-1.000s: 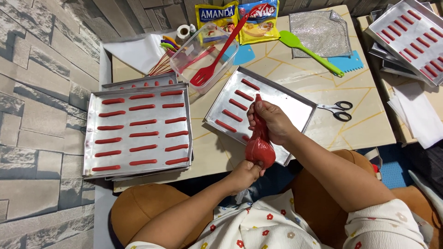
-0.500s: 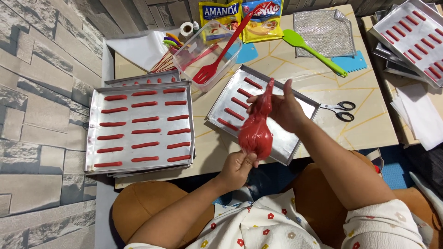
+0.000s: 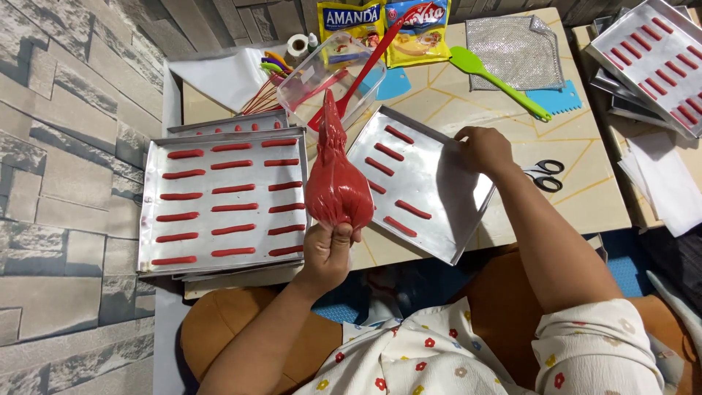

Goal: Piping red batter into small strips on a metal tray using a pastry bag and then refining the shapes with a small scraper.

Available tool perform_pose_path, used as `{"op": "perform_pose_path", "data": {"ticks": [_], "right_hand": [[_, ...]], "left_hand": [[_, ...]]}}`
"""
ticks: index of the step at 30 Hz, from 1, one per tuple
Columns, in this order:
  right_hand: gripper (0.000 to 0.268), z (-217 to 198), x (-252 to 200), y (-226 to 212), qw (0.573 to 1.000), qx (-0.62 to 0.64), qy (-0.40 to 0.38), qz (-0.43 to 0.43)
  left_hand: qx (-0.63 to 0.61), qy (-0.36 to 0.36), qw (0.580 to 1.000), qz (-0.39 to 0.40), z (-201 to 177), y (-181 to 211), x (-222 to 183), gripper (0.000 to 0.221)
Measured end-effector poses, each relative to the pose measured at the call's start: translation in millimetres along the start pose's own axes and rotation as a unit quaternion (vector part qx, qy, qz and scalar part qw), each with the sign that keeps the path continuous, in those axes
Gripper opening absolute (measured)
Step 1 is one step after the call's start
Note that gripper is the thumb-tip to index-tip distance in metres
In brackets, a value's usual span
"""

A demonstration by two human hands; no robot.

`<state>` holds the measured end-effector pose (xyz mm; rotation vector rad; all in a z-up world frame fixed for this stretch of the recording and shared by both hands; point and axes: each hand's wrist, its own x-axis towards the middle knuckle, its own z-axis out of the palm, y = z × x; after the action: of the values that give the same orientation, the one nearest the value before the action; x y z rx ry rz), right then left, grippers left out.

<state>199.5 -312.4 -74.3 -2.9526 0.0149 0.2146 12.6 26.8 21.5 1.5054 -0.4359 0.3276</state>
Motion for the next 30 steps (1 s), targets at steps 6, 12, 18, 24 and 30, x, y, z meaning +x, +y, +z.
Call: {"op": "perform_pose_path", "data": {"ticks": [6, 12, 18, 24, 30], "right_hand": [[0.026, 16.3, 14.2, -11.1, 0.999, 0.027, 0.009, -0.023], [0.022, 12.1, 19.2, -5.0, 0.999, -0.017, 0.040, 0.005], [0.033, -20.0, -7.5, -37.1, 0.996, 0.071, 0.050, -0.032], [0.047, 1.6, 48.7, -73.5, 0.907, 0.420, -0.014, -0.009], [0.082, -3.1, 88.0, -162.9, 0.796, 0.591, -0.102, 0.080]], "left_hand": [[-0.017, 0.005, 1.000, -0.023, 5.2, -8.3, -4.8, 0.041], [-0.050, -0.012, 0.998, -0.044, 15.1, -5.7, -12.6, 0.037], [-0.049, -0.049, 0.998, 0.007, 23.5, -1.4, -14.6, 0.033], [-0.029, -0.057, 0.997, 0.050, 14.6, -10.7, -13.3, 0.033], [-0.009, -0.019, 0.999, 0.049, -2.2, -19.3, -4.2, 0.033]]}}
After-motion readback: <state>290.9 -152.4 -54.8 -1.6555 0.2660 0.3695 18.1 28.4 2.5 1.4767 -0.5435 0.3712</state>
